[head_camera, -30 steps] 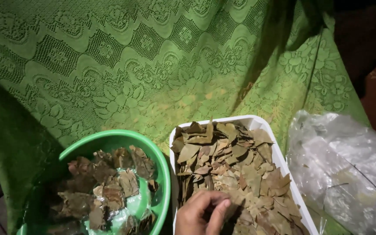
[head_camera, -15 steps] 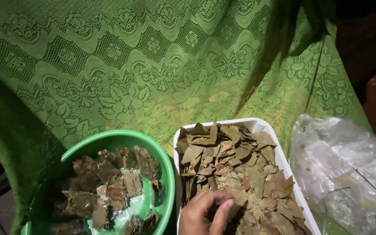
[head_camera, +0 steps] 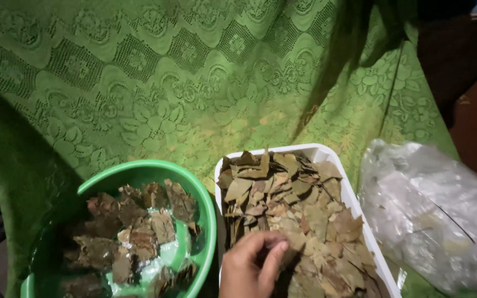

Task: Sorting and inspecting dried leaves by hand in a tray.

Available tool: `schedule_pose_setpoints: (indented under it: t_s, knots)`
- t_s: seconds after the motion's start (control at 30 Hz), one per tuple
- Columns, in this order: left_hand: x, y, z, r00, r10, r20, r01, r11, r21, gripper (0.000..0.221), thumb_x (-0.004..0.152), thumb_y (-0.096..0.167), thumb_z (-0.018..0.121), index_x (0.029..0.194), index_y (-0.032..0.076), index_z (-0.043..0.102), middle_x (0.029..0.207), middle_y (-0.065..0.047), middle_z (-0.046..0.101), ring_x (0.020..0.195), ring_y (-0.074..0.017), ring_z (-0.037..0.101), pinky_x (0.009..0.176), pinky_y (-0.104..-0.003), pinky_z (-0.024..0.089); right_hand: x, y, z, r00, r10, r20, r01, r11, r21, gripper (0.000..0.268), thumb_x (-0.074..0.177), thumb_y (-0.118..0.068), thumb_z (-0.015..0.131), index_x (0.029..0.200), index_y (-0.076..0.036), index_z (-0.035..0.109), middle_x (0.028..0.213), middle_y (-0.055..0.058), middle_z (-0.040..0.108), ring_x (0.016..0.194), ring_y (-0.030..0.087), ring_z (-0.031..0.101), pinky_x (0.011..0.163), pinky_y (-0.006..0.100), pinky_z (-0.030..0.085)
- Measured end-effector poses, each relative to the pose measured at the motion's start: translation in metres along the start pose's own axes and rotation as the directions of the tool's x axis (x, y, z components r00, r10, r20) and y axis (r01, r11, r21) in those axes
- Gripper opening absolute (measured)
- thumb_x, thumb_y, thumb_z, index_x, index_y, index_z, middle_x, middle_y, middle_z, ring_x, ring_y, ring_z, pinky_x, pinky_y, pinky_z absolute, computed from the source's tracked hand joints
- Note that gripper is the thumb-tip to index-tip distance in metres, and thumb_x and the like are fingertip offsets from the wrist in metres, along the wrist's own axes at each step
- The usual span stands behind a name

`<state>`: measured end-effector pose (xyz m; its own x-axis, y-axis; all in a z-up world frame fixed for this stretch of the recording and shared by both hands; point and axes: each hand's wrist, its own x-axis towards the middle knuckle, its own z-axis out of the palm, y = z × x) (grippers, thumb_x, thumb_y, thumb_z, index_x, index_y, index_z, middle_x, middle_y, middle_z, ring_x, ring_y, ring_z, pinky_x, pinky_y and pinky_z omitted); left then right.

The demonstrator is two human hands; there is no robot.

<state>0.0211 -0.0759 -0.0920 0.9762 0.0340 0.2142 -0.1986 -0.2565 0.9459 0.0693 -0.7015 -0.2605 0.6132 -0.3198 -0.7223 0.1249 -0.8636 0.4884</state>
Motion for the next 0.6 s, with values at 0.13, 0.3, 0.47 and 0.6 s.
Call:
schedule_pose_setpoints:
  t_s: [0.13, 0.3, 0.47, 0.6]
  knots:
    - [-0.002, -0.002, -0.001, 1.000, 0.013, 0.007, -0.014, 0.998, 0.056, 0.011, 0.089, 0.023, 0.073, 0.091, 0.013, 0.078, 0.088, -0.001, 0.080, 0.081, -0.0141, 0.076, 0.073, -0.027, 0.060, -0.001, 0.025, 0.034, 1.000, 0.014, 0.006, -0.015, 1.000, 0.020, 0.044, 0.074, -0.065, 0.080, 0.112, -0.045, 0.070, 0.109, -0.017, 0.078, 0.099, 0.002, 0.077, 0.081, 0.021, 0.060]
    - [-0.006, -0.003, -0.007, 0.998, -0.013, 0.054, 0.003, 0.983, 0.185, 0.015, 0.090, 0.028, 0.071, 0.095, 0.015, 0.077, 0.095, -0.003, 0.081, 0.086, -0.0179, 0.076, 0.079, -0.030, 0.058, 0.003, 0.021, 0.082, 1.000, 0.016, -0.004, -0.016, 0.998, 0.066, 0.043, 0.074, -0.066, 0.081, 0.111, -0.046, 0.071, 0.108, -0.018, 0.080, 0.097, 0.001, 0.079, 0.079, 0.021, 0.061]
    - [-0.009, 0.004, -0.018, 0.983, -0.134, 0.129, 0.086, 0.942, 0.324, 0.012, 0.091, 0.026, 0.071, 0.092, 0.015, 0.075, 0.096, -0.001, 0.080, 0.087, -0.0190, 0.075, 0.080, -0.032, 0.054, -0.058, -0.027, 0.048, 0.999, 0.030, -0.015, -0.029, 0.994, 0.102, 0.043, 0.073, -0.066, 0.082, 0.110, -0.047, 0.072, 0.106, -0.020, 0.081, 0.095, 0.000, 0.080, 0.078, 0.020, 0.062]
    - [-0.007, 0.009, -0.017, 0.983, -0.132, 0.127, 0.080, 0.932, 0.353, 0.015, 0.090, 0.027, 0.071, 0.096, 0.014, 0.076, 0.099, -0.002, 0.080, 0.090, -0.0206, 0.076, 0.084, -0.034, 0.056, -0.264, -0.085, -0.131, 0.871, 0.099, -0.481, 0.015, 0.974, 0.226, 0.048, 0.086, -0.070, 0.052, 0.128, -0.048, 0.053, 0.140, -0.008, 0.060, 0.130, 0.018, 0.065, 0.106, 0.035, 0.059]
